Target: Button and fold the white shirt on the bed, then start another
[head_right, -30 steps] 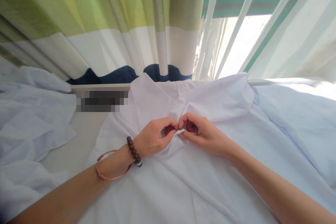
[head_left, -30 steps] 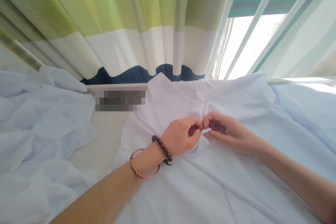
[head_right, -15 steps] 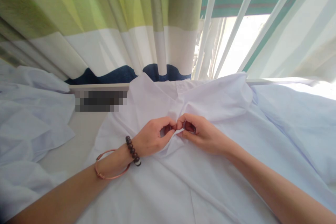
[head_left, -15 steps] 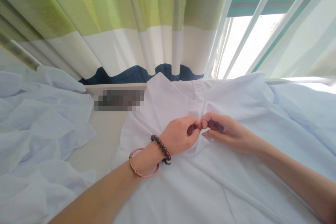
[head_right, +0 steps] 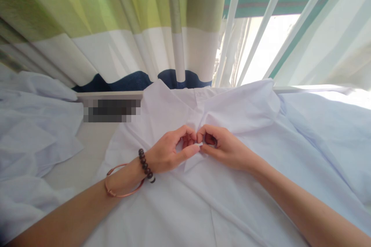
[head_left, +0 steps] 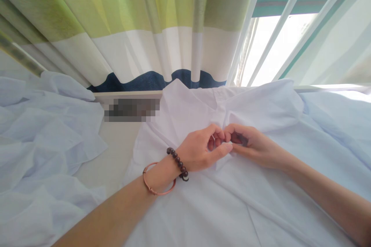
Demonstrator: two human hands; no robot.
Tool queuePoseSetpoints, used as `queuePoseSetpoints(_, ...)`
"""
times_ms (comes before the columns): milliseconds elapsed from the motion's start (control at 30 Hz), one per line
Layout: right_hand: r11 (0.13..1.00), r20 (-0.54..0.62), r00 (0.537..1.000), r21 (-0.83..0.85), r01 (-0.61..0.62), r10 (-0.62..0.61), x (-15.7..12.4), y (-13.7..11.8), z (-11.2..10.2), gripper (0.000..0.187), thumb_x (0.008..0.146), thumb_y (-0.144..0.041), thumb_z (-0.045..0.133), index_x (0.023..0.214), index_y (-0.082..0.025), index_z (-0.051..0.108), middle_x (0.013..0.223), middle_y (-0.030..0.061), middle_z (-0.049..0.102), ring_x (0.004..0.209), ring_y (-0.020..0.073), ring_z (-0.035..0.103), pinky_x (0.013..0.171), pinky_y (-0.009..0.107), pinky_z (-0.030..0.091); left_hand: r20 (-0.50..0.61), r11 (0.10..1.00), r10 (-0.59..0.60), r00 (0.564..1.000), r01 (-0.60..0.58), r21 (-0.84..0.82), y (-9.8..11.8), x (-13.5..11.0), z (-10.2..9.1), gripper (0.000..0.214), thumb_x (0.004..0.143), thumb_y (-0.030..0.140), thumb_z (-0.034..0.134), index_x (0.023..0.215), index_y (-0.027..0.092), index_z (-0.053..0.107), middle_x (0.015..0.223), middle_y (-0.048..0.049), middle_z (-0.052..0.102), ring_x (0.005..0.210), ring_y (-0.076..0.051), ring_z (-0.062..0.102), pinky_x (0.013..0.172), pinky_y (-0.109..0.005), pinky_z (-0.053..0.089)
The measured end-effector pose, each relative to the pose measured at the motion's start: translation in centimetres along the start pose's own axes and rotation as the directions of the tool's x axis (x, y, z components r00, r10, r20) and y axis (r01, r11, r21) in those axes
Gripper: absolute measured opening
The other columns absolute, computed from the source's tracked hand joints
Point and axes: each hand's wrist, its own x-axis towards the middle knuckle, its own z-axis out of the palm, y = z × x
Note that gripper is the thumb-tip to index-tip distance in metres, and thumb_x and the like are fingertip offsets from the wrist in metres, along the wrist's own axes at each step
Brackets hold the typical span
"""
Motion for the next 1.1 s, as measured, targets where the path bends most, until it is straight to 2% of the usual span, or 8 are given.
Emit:
queuePoseSetpoints(233,1.000,-0.014,1.000,0.021,0.014,-0.013,0.05,0.12,0.01,0.009,0.081,-0.029,0.062,0.082,-0.021,0.059,0.082,0.0026,0.064,0.075,0.0181,0.058,0.064,0.028,0.047,-0.001,1.000,0.016,1.000,-0.015,0.025,-0.17,0.04,0.14,0.019,0.085,0.034,0.057,0.097,0.020,0.053,0.078,0.0033,0.055,0.068,-0.011,0.051,0.067,-0.024,0.043)
queuePoseSetpoints(633,1.000,-0.019,1.000,0.006,0.016,-0.015,0.03,0.06,0.02,0.010,0.080,-0.030,0.064,0.081,-0.021,0.059,0.078,0.0019,0.062,0.072,0.0169,0.056,0.062,0.027,0.046,-0.004,0.998,0.032,0.999,-0.032,0.057,-0.51,0.01,0.22,0.016,0.083,0.028,0.057,0.096,0.021,0.052,0.078,0.0042,0.055,0.066,-0.010,0.050,0.065,-0.023,0.042)
queuePoseSetpoints(833,1.000,0.018,1.000,-0.008,0.015,-0.015,0.04,0.06,-0.02,0.009,0.084,-0.029,0.059,0.083,-0.020,0.055,0.080,0.0015,0.059,0.072,0.0155,0.053,0.063,0.026,0.043,-0.007,0.996,0.032,0.999,-0.031,0.080,-0.57,-0.01,0.25,0.014,0.081,0.024,0.057,0.095,0.020,0.053,0.077,0.0042,0.055,0.066,-0.010,0.050,0.065,-0.023,0.041)
queuePoseSetpoints(933,0.999,0.042,0.999,-0.030,0.029,-0.027,0.07,0.00,-0.04,0.008,0.087,-0.026,0.054,0.082,-0.020,0.052,0.077,0.0001,0.054,0.070,0.0141,0.049,0.063,0.026,0.041,0.007,0.997,0.016,1.000,-0.017,0.072,-0.40,0.01,0.13,0.012,0.084,0.027,0.057,0.093,0.020,0.054,0.076,0.0040,0.056,0.067,-0.011,0.051,0.066,-0.022,0.041)
queuePoseSetpoints(1100,0.995,0.039,0.999,-0.089,0.039,-0.035,0.12,-0.18,-0.09,0.010,0.087,-0.025,0.054,0.080,-0.021,0.049,0.075,-0.0012,0.049,0.067,0.0128,0.043,0.061,0.025,0.037,0.006,0.999,-0.021,1.000,0.020,0.037,-0.14,0.10,-0.09,0.024,0.096,0.032,0.038,0.090,0.021,0.059,0.075,0.0034,0.058,0.070,-0.012,0.053,0.068,-0.022,0.041)
